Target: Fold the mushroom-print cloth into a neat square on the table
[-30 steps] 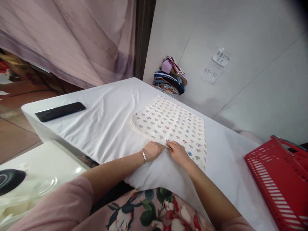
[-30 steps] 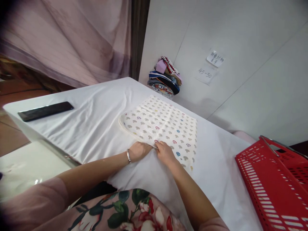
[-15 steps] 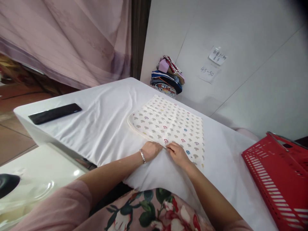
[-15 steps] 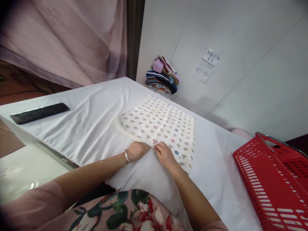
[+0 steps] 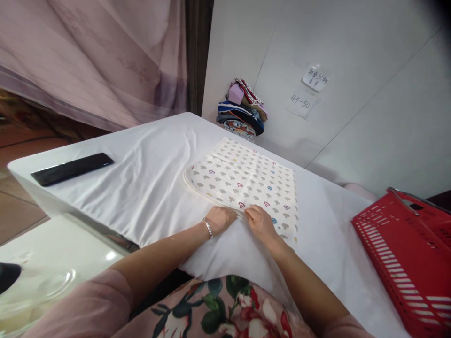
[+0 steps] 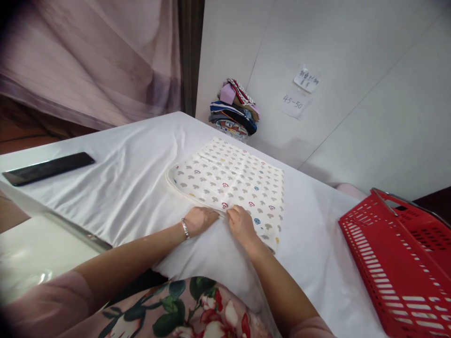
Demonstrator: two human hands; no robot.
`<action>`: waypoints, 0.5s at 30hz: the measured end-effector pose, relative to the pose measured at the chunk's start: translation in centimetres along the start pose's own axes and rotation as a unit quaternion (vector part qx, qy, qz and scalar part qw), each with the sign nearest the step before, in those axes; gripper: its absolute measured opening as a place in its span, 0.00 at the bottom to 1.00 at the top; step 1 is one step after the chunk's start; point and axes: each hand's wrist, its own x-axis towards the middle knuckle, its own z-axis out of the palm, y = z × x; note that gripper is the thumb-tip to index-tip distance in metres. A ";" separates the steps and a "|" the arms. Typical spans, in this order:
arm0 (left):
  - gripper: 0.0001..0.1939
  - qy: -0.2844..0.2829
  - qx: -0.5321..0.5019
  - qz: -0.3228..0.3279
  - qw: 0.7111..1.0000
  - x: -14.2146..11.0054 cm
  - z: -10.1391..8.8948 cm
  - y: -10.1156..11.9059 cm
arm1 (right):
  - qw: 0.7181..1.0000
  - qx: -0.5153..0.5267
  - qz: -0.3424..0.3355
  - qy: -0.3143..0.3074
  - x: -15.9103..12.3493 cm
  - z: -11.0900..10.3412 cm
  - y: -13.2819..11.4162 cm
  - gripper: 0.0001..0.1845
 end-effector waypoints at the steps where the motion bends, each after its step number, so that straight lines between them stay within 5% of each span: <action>1: 0.11 0.005 0.000 0.004 1.000 0.0 0.1 0.0 | 1.000 0.010 0.005 -0.001 0.0 0.1 0.0 0.11; 9: 0.09 0.042 0.023 0.025 0.999 0.8 0.6 0.3 | 0.992 0.109 0.057 -0.013 0.5 0.3 0.8 0.11; 15: 0.11 -0.014 0.019 0.013 1.000 1.2 0.5 0.3 | 0.993 0.107 0.049 -0.019 0.8 -0.1 0.9 0.10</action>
